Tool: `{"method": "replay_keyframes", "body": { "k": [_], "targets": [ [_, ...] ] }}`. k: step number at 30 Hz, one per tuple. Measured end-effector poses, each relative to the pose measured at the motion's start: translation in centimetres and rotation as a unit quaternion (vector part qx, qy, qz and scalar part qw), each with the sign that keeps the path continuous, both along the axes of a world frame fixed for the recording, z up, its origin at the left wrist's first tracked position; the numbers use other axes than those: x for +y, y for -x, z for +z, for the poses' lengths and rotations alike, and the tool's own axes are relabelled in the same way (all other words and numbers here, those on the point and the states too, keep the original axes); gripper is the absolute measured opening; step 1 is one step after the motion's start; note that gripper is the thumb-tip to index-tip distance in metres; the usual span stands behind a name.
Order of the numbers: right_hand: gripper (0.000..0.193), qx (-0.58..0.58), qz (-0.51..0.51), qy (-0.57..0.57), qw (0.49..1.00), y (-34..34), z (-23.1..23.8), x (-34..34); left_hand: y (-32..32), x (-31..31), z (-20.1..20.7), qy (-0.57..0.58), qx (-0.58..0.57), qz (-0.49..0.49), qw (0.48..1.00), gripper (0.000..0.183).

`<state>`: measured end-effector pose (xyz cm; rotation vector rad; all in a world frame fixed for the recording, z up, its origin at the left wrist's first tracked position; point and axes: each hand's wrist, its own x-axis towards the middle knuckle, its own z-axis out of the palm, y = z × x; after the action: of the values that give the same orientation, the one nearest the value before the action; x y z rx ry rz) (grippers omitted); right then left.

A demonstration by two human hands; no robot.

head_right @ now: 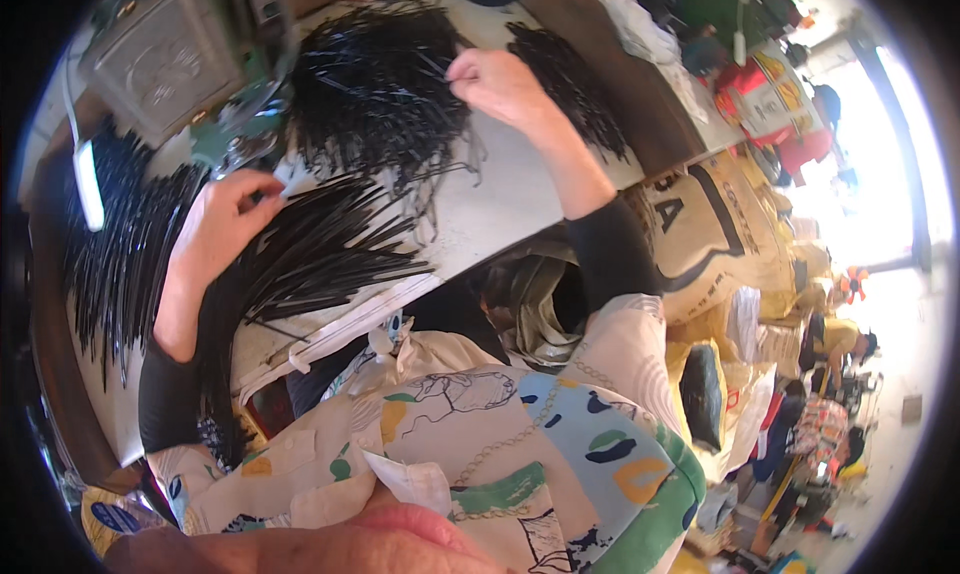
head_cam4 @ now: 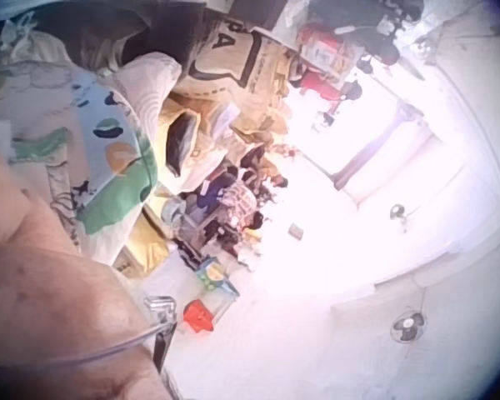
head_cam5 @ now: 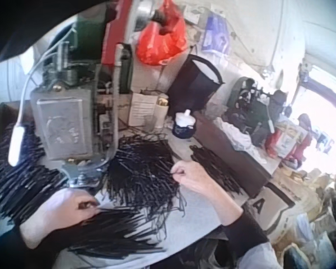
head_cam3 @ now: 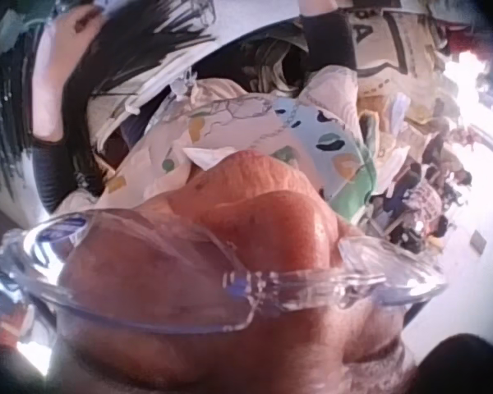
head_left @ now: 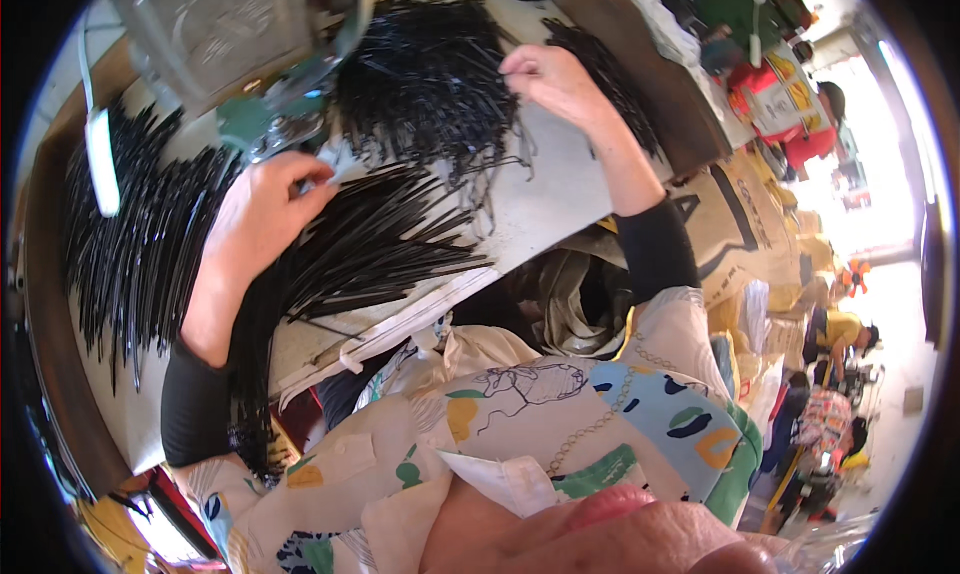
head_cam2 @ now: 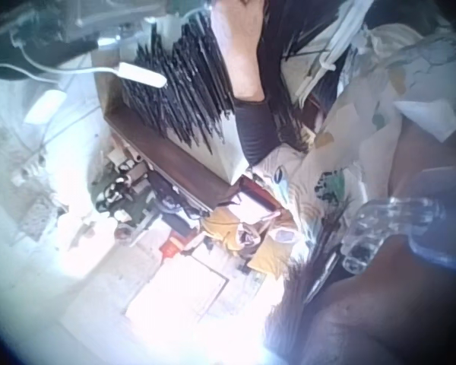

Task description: The person assembles small black plastic components into finished assemblies using a mechanical press at a workstation.

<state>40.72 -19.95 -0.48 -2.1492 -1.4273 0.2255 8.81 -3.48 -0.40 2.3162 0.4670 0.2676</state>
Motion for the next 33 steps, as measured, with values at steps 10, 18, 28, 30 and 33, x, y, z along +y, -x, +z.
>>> {"method": "replay_keyframes", "body": {
  "k": [10,18,28,30,33],
  "targets": [
    [0.023,0.369,0.140,-0.088,0.915,7.8,0.9,3.5,-0.8,-1.9,0.9,-0.143,0.049,-0.004,0.988,0.011],
    [0.019,0.369,0.214,-0.032,0.904,10.9,0.4,6.1,-0.5,-1.1,0.6,-0.087,0.025,0.003,0.996,0.014],
    [0.017,0.156,0.254,-0.140,0.944,12.9,-1.8,6.8,0.4,1.2,0.0,0.097,0.021,0.033,0.995,0.019],
    [0.017,0.217,0.240,-0.120,0.939,13.0,-1.7,6.8,0.6,1.5,0.1,0.123,0.022,0.037,0.992,0.019],
    [0.016,0.216,0.217,-0.129,0.943,13.1,-1.2,6.6,1.1,1.7,0.4,0.156,0.039,0.063,0.985,0.020]
  ]
}}
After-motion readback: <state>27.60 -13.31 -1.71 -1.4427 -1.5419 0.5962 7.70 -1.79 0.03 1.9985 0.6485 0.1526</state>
